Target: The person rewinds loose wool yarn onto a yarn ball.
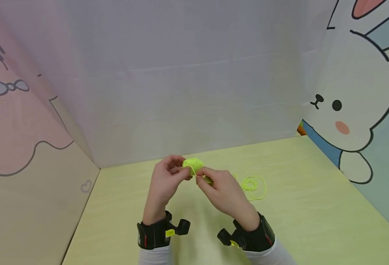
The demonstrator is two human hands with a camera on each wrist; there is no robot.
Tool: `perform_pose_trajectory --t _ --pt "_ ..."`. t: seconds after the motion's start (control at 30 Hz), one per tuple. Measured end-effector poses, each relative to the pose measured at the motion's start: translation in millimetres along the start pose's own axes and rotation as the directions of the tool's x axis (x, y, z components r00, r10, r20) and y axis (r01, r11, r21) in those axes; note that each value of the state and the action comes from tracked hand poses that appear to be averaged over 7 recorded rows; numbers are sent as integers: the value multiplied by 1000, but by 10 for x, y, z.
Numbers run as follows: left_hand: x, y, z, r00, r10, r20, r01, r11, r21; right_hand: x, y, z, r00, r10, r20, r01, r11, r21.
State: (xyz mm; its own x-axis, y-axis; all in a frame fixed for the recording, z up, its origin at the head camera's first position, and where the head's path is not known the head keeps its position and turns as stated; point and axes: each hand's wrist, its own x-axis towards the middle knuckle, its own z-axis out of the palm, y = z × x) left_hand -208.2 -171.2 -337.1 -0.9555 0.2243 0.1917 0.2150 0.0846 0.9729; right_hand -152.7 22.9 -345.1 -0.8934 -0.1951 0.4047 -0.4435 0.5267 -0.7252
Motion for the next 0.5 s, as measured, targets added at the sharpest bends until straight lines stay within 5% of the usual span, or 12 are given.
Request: perform_pose_trajectory --t 0.2,0.5 --pt "9 -1 0 1000 27 -8 -28 987 -161 13 12 19 1000 4 21 -4 1000 1" --pt "-19 -14 -57 992 106 63 -85 960 -268 34 50 9 994 64 90 -64 998 -5"
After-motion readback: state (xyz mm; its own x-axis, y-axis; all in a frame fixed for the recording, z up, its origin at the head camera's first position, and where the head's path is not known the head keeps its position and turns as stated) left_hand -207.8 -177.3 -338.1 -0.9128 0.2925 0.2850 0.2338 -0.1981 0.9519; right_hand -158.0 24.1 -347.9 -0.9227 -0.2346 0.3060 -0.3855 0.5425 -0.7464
